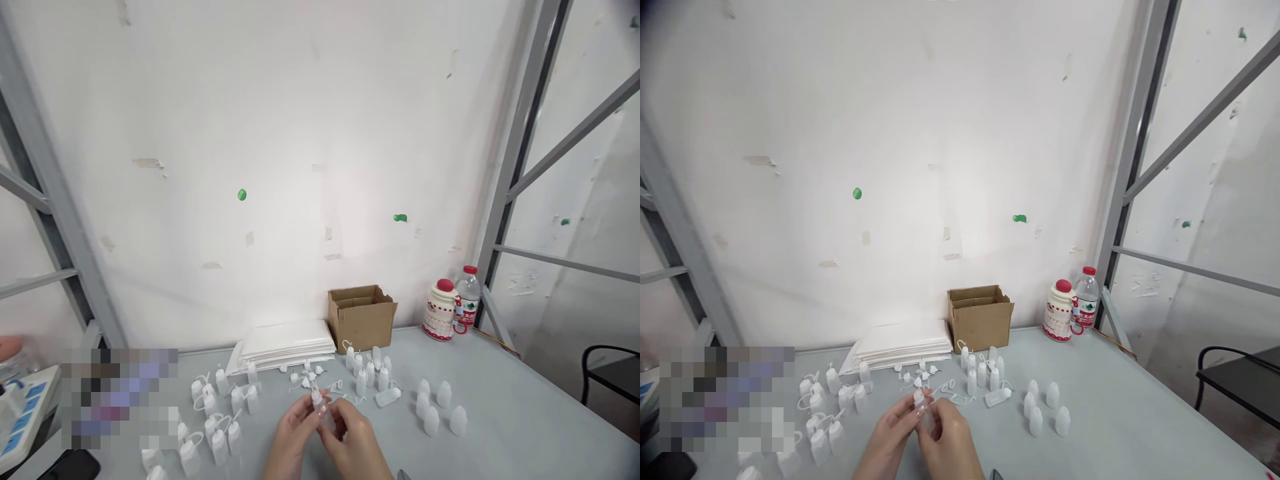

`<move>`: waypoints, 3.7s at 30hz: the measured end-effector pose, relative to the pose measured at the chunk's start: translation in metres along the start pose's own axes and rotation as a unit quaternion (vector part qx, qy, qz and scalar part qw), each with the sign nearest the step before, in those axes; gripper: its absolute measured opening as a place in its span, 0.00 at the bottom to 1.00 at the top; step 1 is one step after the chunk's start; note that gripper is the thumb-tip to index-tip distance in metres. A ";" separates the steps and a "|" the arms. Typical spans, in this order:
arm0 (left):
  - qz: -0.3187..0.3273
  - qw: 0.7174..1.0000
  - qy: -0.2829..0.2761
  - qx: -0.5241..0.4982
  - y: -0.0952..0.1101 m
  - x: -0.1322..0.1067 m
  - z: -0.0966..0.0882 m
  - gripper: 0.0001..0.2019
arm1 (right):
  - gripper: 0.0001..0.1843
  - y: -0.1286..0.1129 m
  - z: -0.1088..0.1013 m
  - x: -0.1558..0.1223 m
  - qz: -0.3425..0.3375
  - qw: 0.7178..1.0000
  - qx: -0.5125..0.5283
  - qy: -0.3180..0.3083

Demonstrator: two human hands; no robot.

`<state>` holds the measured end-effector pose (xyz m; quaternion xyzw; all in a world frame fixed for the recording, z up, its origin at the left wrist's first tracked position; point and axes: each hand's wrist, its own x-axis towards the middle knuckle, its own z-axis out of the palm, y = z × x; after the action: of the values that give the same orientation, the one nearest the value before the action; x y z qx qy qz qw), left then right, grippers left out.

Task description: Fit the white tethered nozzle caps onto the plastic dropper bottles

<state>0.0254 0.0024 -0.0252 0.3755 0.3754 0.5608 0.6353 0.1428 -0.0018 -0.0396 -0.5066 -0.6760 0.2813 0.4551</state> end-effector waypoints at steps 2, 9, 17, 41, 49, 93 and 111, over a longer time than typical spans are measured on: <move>0.013 1.000 -0.006 -0.012 -0.001 0.001 0.000 0.19 | 0.06 -0.008 -0.004 0.002 0.028 0.999 0.037 -0.015; -0.025 0.999 -0.034 -0.027 0.005 0.001 -0.002 0.17 | 0.07 -0.013 -0.003 0.002 0.057 0.996 0.060 -0.021; 0.011 0.996 0.016 0.088 0.012 0.004 -0.010 0.17 | 0.13 -0.007 -0.007 0.009 0.095 0.988 0.124 -0.003; 0.159 0.926 0.109 0.323 -0.003 0.045 -0.045 0.14 | 0.14 -0.004 -0.015 0.015 0.104 0.986 0.132 0.002; -0.023 0.990 0.107 -0.092 0.013 0.022 -0.024 0.09 | 0.06 -0.001 -0.004 0.008 0.063 0.998 0.009 -0.014; -0.015 0.997 0.071 -0.017 0.008 0.019 -0.019 0.18 | 0.13 0.015 -0.004 0.013 0.080 0.983 0.121 -0.112; 0.008 0.996 0.071 0.054 0.015 0.016 -0.020 0.18 | 0.19 0.003 -0.007 0.012 0.043 0.995 0.086 -0.034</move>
<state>0.0028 0.0211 -0.0209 0.3715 0.4462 0.5700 0.5814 0.1493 0.0094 -0.0350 -0.4848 -0.6418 0.3745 0.4613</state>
